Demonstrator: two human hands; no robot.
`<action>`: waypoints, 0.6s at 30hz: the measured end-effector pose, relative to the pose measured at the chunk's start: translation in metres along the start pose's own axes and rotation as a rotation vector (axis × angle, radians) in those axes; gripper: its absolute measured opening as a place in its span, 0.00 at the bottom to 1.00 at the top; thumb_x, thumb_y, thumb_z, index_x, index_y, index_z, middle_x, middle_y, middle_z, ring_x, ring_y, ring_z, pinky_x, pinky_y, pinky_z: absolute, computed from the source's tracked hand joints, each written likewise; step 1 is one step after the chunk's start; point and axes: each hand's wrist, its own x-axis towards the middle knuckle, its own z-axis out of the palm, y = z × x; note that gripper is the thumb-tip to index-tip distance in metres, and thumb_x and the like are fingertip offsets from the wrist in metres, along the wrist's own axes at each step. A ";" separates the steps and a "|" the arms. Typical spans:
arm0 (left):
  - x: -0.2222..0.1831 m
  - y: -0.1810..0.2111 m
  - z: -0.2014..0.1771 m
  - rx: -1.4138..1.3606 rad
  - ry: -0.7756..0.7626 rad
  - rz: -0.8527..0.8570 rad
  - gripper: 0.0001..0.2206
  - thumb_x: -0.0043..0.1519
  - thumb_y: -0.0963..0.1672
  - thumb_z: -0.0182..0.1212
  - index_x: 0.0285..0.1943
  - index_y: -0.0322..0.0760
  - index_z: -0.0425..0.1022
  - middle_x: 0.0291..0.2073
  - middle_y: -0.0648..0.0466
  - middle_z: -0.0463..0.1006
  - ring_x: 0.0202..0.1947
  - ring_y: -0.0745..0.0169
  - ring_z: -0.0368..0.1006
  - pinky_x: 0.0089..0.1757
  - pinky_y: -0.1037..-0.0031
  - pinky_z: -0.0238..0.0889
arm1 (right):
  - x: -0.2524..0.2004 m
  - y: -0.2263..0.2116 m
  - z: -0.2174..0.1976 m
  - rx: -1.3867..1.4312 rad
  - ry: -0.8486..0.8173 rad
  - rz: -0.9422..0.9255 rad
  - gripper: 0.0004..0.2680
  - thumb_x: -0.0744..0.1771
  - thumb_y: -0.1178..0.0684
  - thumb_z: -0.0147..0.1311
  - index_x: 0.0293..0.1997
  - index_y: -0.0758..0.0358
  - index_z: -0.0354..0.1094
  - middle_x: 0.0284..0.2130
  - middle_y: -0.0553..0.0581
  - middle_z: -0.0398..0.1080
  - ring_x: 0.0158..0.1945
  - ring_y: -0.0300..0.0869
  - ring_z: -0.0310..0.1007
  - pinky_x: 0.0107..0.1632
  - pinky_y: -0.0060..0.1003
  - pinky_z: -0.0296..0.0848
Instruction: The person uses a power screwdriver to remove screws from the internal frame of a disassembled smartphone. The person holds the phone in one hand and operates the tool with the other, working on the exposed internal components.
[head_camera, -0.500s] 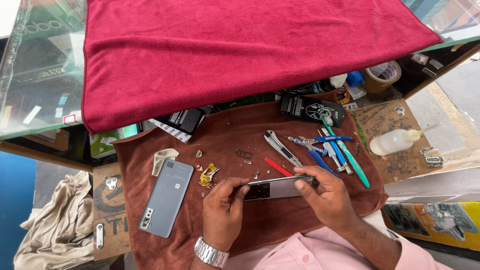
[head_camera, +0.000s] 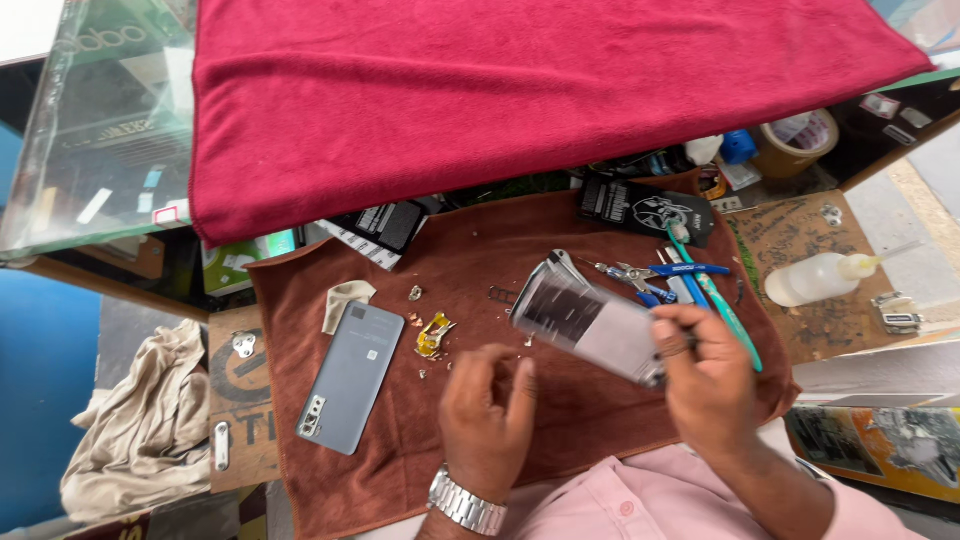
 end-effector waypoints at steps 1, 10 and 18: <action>-0.003 0.003 0.002 -0.191 -0.070 -0.037 0.11 0.61 0.45 0.67 0.50 0.37 0.79 0.37 0.50 0.81 0.35 0.62 0.77 0.37 0.71 0.72 | -0.004 -0.005 0.000 -0.071 0.030 -0.101 0.08 0.71 0.54 0.57 0.51 0.68 0.72 0.35 0.57 0.71 0.38 0.36 0.67 0.41 0.30 0.68; -0.007 0.003 0.003 -1.270 -0.219 -0.242 0.22 0.61 0.41 0.56 0.66 0.35 0.61 0.50 0.52 0.77 0.47 0.64 0.76 0.49 0.72 0.73 | -0.028 -0.051 0.020 -0.406 -0.593 -1.052 0.17 0.64 0.40 0.61 0.51 0.59 0.68 0.46 0.58 0.72 0.55 0.54 0.71 0.60 0.55 0.66; 0.035 -0.055 -0.066 -1.035 0.223 -0.311 0.18 0.60 0.39 0.48 0.61 0.36 0.64 0.46 0.52 0.76 0.45 0.61 0.74 0.47 0.66 0.72 | 0.004 -0.018 0.017 -0.733 -0.380 -0.507 0.13 0.62 0.55 0.61 0.50 0.65 0.71 0.44 0.62 0.74 0.48 0.55 0.72 0.52 0.48 0.70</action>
